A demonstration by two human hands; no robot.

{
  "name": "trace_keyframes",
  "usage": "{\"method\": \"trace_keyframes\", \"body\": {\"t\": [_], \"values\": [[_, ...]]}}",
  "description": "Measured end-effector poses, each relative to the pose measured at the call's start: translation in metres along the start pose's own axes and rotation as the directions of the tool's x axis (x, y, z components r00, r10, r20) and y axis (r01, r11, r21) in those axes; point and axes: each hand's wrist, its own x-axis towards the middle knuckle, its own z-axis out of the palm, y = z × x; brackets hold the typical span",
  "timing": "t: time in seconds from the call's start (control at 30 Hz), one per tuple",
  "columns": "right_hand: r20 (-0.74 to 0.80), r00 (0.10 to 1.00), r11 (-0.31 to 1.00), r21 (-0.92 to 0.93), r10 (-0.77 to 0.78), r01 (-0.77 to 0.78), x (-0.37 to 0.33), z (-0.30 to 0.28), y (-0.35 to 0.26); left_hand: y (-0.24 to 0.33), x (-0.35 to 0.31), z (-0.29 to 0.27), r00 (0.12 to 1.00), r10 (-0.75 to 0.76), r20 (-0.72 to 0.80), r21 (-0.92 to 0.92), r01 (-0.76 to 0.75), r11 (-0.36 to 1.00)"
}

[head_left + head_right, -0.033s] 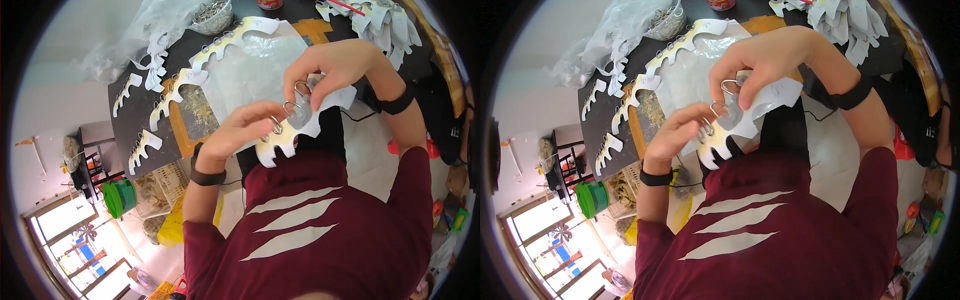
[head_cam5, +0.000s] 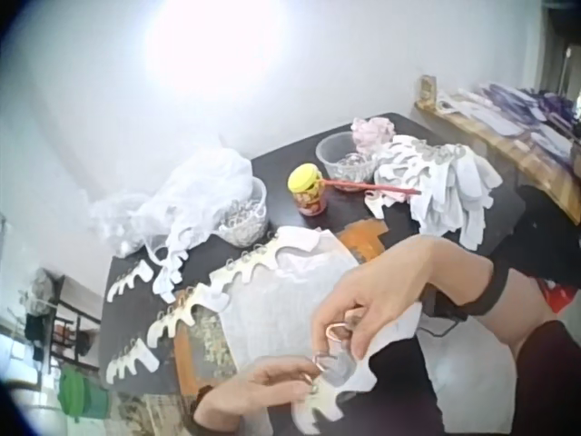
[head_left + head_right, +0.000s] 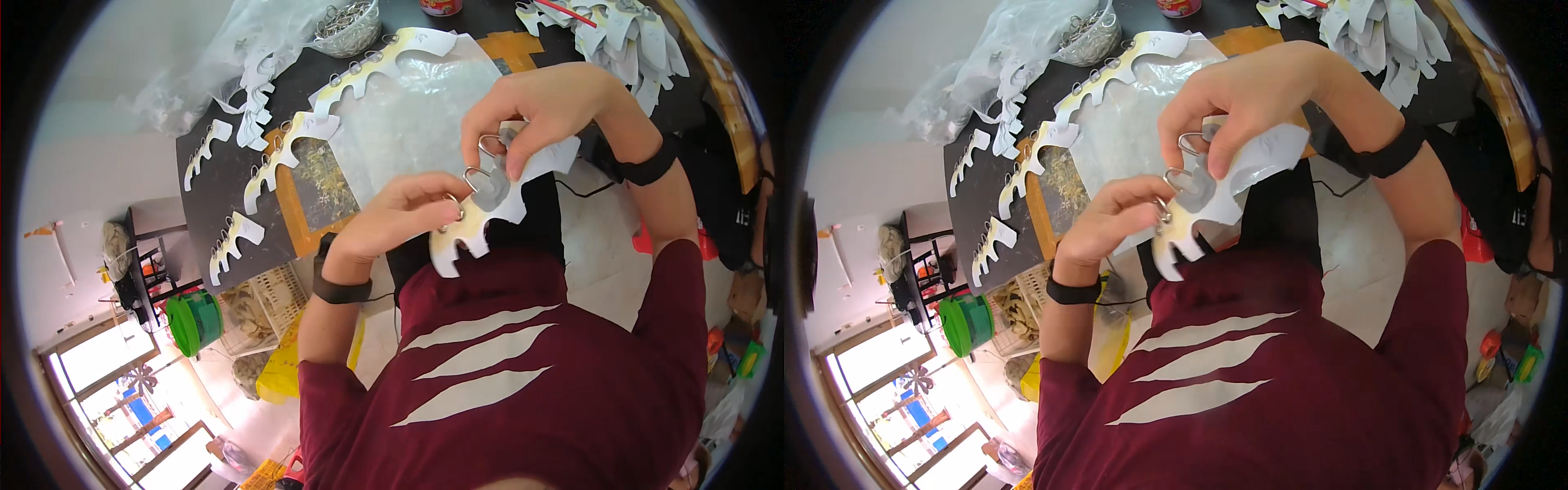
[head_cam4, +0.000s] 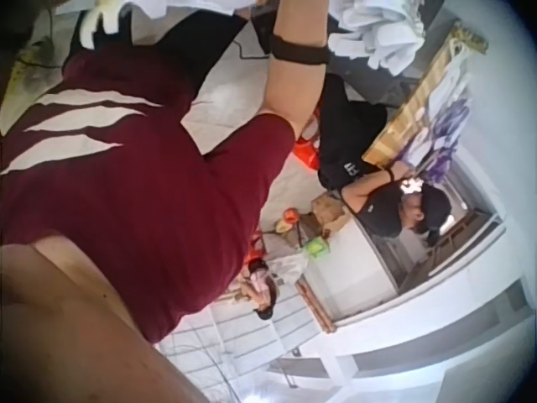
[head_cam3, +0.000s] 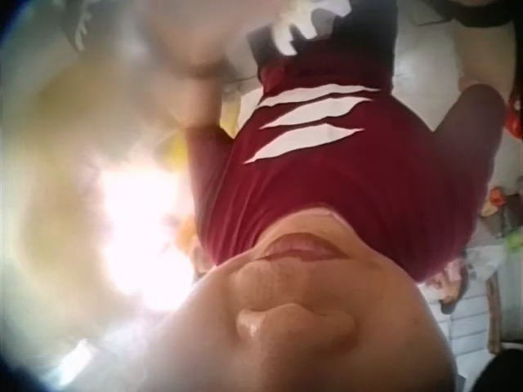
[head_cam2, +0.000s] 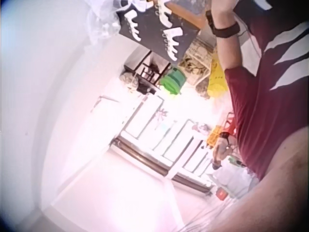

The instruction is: Attaching metal eyelet rings to shoe upper material components.

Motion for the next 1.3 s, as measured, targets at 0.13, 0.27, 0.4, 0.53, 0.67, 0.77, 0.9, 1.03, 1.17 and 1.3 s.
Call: {"method": "trace_keyframes", "body": {"t": [0.13,0.27,0.4,0.53,0.67,0.77,0.9,1.03,1.17,1.3], "values": [[-0.051,0.981,0.961,-0.195,0.187,-0.194,0.006,-0.002,0.016,-0.005,0.016,0.010,0.981,-0.121,-0.155,0.032,0.127,0.991],[-0.626,0.756,0.831,-0.512,-0.189,-0.217,0.007,0.025,0.049,-0.013,0.025,0.009,0.933,-0.133,-0.334,0.029,0.151,0.988],[-0.890,0.454,0.975,-0.056,0.049,-0.213,-0.008,0.079,0.029,-0.030,0.027,0.005,0.899,-0.128,-0.419,-0.117,0.087,0.989],[-0.880,0.359,0.894,0.399,0.311,0.203,-0.009,0.139,0.042,-0.026,0.035,0.015,0.863,-0.114,-0.492,-0.163,0.037,0.986],[-0.800,0.399,0.695,0.593,0.448,0.407,-0.003,0.149,0.038,-0.026,0.038,0.020,0.875,-0.085,-0.476,-0.060,0.064,0.996],[-0.797,0.386,0.691,0.598,0.464,0.405,-0.001,0.149,0.041,-0.020,0.038,0.022,0.891,-0.046,-0.452,0.038,0.071,0.997],[-0.809,0.395,0.692,0.582,0.436,0.427,0.000,0.149,0.041,-0.021,0.034,0.020,0.899,-0.041,-0.436,-0.051,0.020,0.999],[-0.784,0.414,0.639,0.619,0.463,0.457,0.000,0.150,0.041,-0.016,0.032,0.021,0.904,-0.030,-0.426,0.044,0.054,0.998],[-0.754,0.456,0.610,0.654,0.473,0.448,-0.001,0.148,0.037,-0.015,0.032,0.021,0.913,0.065,-0.403,0.192,0.015,0.981],[-0.756,0.421,0.671,0.646,0.501,0.363,0.002,0.149,0.036,-0.018,0.034,0.022,0.900,0.212,-0.382,0.337,-0.078,0.938]]}}
